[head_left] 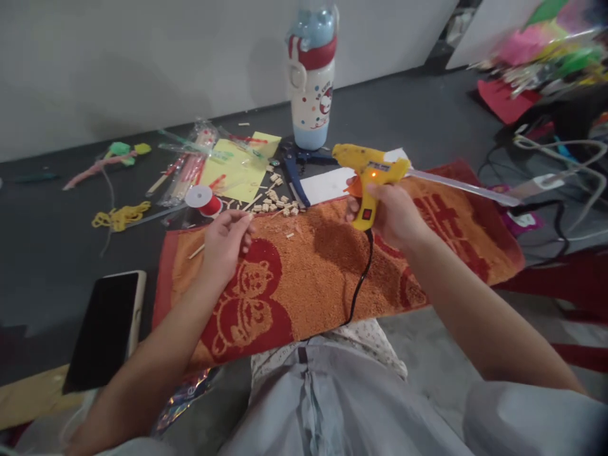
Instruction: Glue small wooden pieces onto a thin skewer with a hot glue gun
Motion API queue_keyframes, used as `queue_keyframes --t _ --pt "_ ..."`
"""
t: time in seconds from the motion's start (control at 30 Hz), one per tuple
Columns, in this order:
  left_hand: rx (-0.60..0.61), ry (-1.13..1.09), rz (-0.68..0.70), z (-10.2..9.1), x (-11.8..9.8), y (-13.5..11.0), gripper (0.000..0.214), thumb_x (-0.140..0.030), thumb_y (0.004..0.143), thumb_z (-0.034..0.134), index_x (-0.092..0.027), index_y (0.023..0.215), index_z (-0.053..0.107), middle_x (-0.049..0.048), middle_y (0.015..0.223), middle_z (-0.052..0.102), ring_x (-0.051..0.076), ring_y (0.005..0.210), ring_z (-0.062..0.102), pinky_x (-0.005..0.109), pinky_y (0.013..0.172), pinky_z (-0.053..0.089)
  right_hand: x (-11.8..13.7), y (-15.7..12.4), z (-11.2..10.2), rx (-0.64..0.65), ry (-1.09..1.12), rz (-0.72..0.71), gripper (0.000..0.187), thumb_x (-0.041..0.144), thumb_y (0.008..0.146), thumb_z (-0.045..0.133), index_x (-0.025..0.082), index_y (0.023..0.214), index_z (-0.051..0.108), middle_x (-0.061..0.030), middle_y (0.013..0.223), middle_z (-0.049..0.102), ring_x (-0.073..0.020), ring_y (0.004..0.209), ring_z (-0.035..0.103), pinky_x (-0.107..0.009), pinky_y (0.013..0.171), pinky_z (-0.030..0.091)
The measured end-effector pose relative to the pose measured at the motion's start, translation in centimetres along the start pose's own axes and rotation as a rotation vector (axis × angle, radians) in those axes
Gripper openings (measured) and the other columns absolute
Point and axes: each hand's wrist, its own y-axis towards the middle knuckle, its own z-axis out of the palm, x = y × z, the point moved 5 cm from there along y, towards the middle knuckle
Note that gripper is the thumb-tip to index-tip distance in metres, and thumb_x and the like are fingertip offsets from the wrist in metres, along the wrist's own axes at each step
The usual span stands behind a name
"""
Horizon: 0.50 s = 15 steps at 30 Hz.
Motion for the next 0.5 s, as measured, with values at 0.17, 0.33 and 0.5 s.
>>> queue_keyframes --t 0.17,0.33,0.5 --pt "0.091 -0.297 -0.176 1.0 0.3 -1.2 0.028 -0.037 0.070 0.067 -0.020 0.084 0.050 -0.0056 0.059 0.053 0.006 0.041 0.041 0.019 0.036 0.026 -1.2 1.5 5.0 0.178 -0.078 0.050 0.029 0.045 0.078 0.066 0.019 0.087 0.061 0.0036 0.056 0.054 -0.0104 0.049 0.052 -0.028 0.054 0.052" --pt "0.128 -0.432 -0.217 0.4 1.0 -0.5 0.028 -0.041 0.069 0.066 -0.020 0.079 0.050 -0.0058 0.058 0.047 0.005 0.041 0.035 0.019 0.036 0.022 -3.4 2.9 6.7 0.313 -0.137 0.107 0.035 0.053 0.084 0.059 0.019 0.090 0.063 0.0002 0.059 0.060 -0.0118 0.050 0.057 -0.028 0.051 0.052" --pt "0.172 -0.323 -0.163 0.0 1.1 -0.5 0.026 -0.039 0.069 0.067 -0.021 0.081 0.052 -0.0057 0.057 0.051 0.005 0.038 0.037 0.020 0.035 0.024 -4.8 3.5 7.0 0.285 -0.112 0.077 0.036 0.054 0.082 0.063 0.021 0.096 0.060 0.0023 0.064 0.059 -0.0121 0.055 0.059 -0.031 0.059 0.055"
